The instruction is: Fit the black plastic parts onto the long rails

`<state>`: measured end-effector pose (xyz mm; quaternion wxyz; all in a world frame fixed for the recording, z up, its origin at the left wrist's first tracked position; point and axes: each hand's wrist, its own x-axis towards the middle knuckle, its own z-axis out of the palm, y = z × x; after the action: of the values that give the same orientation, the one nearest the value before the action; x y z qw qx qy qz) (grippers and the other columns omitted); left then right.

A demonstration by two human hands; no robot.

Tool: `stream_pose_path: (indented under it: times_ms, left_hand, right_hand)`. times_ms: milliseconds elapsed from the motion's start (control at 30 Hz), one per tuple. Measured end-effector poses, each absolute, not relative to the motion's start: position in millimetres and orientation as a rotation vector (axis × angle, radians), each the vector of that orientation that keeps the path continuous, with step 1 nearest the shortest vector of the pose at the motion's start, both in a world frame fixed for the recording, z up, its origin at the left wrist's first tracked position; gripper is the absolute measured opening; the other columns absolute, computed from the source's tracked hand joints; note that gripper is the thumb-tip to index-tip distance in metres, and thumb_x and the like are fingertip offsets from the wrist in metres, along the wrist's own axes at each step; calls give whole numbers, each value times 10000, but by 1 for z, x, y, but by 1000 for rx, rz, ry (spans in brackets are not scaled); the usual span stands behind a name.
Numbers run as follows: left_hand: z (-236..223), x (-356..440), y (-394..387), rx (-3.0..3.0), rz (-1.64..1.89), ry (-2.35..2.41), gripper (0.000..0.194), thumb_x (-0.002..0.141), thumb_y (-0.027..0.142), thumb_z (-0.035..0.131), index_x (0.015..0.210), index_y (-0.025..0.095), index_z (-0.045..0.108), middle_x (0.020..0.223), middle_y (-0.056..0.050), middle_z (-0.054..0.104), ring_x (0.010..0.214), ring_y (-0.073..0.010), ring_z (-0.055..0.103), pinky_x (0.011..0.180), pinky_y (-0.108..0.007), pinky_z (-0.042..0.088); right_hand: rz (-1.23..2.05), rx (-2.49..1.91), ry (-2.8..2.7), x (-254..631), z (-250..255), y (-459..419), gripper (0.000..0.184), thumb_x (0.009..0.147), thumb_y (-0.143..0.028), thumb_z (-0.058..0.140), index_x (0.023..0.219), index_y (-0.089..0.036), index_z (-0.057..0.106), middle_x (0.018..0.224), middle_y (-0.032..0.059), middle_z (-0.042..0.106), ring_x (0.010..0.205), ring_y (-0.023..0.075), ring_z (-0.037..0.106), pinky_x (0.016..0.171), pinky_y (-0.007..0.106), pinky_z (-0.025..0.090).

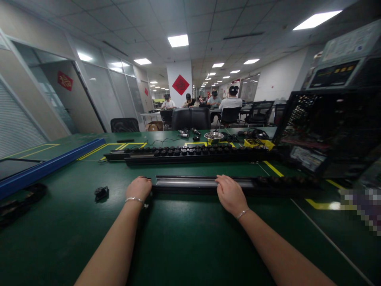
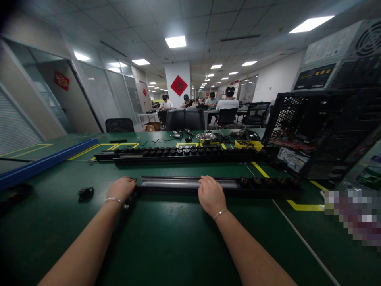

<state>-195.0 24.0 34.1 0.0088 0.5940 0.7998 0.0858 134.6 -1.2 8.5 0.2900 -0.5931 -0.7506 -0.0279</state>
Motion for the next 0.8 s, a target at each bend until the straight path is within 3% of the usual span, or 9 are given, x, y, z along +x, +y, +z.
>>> stream_pose_path:
  times_ms: [333,467,633,800]
  left_hand:
    - [31,-226,20,1652,365,2596,421,820,283,319,958,230,713,1212,-110,598,1077,-278,575,868,-375,466]
    - [28,-234,14,1417,486,2726,436,797,343,360,1112,263,651,1374,-110,447,1126,-342,527,862,-470,462]
    - [16,-237,12,1245,481,2823,488,794,380,388,1179,172,603,1444,-200,302,1282,-407,332,949,-576,358]
    - [16,-228,13,1296,683,2878,531,785,366,456,1276,169,498,1512,-192,132,1372,-415,68,1021,-630,207]
  right_hand:
    - [-43,-1593,-1994,134,11,-3,367,858,-191,335,1057,-153,641,1206,82,603,1181,205,481,1011,391,354]
    - [-55,-1588,-2009,135,10,-2,372,864,-201,326,1060,-149,638,1210,78,601,1185,207,477,1016,389,349]
    - [-77,-1584,-2008,136,8,-1,362,853,-188,341,1047,-149,644,1203,78,606,1177,206,484,1017,379,349]
    - [-88,-1580,-1990,135,8,-1,350,850,-188,352,1035,-156,648,1199,77,609,1176,201,484,1017,376,349]
